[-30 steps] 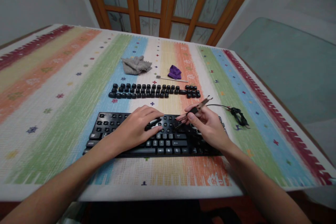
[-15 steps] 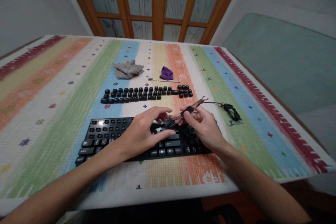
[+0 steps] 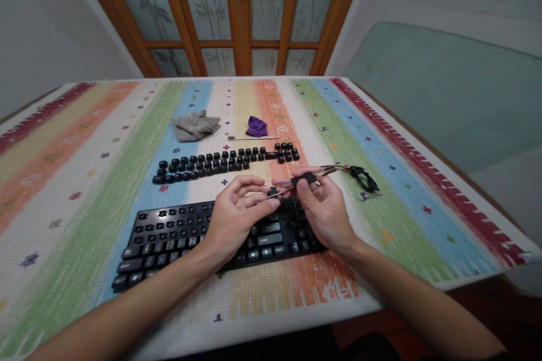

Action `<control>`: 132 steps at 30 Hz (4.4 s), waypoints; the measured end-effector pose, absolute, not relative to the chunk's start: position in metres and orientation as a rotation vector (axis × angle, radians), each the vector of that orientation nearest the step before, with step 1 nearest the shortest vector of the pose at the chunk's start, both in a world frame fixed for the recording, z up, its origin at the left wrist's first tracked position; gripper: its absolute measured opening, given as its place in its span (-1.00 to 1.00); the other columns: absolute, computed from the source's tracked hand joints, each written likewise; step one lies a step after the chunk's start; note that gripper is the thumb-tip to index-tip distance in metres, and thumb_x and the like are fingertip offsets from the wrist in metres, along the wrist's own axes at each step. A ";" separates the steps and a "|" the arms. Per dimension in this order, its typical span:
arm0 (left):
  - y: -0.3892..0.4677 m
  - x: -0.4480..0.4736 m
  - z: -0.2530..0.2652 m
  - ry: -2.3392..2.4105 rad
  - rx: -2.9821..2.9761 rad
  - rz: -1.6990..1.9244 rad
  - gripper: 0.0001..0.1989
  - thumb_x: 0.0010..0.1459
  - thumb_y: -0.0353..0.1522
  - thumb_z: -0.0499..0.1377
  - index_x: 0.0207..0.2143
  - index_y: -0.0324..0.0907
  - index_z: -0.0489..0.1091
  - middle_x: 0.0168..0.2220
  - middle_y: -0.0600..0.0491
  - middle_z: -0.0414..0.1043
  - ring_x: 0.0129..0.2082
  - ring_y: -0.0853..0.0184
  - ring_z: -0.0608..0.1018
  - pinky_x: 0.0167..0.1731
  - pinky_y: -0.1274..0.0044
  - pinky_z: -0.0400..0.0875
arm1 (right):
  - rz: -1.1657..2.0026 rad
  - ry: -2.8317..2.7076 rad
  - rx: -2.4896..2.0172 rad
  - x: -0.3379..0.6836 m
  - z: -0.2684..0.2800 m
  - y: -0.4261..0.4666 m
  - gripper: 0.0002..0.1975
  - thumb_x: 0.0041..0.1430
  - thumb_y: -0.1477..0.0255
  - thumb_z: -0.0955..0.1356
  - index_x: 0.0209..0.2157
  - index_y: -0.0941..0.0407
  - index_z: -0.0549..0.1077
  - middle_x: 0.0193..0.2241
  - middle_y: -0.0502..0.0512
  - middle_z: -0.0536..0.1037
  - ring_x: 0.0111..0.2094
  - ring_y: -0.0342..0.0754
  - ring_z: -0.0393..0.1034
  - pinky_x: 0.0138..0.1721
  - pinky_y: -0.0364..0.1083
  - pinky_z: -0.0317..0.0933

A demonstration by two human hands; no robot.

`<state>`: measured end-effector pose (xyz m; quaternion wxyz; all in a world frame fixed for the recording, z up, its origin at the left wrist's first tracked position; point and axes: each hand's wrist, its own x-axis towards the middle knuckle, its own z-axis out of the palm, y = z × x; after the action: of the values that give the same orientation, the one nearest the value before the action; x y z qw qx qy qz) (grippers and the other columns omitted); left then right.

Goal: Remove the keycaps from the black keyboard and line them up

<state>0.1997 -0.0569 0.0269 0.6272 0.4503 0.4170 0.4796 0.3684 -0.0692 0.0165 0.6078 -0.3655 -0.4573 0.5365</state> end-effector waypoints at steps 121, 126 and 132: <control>-0.045 0.120 0.005 0.950 2.601 0.567 -0.76 0.34 -0.33 0.13 -0.07 -0.26 0.51 -0.05 -0.11 0.49 -0.03 0.18 0.50 0.07 0.28 0.40 | 0.795 -2.106 -1.061 0.402 0.027 -0.056 -0.91 0.16 0.38 0.49 -0.28 0.07 0.60 -0.41 0.05 0.64 -0.35 -0.05 0.45 -0.29 -0.05 0.29; -0.044 0.121 0.007 0.956 2.579 0.572 -0.77 0.33 -0.34 0.12 -0.09 -0.24 0.52 -0.06 -0.10 0.50 -0.05 0.19 0.50 0.05 0.29 0.41 | 0.782 -2.071 -1.085 0.401 0.023 -0.059 -0.92 0.16 0.39 0.49 -0.29 0.07 0.60 -0.40 0.05 0.64 -0.35 -0.05 0.45 -0.31 -0.05 0.30; -0.044 0.122 0.006 0.954 2.582 0.593 -0.77 0.34 -0.34 0.10 -0.12 -0.24 0.52 -0.07 -0.10 0.50 -0.06 0.18 0.51 0.03 0.29 0.41 | 0.803 -1.991 -1.118 0.403 0.019 -0.063 -0.92 0.14 0.38 0.49 -0.29 0.04 0.59 -0.41 0.05 0.66 -0.34 -0.01 0.48 -0.29 -0.01 0.31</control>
<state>0.1222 -0.0436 0.0064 0.1621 0.9048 0.3343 0.2078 0.4031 -0.0632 0.0192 0.3527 -0.4320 -0.7698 0.3105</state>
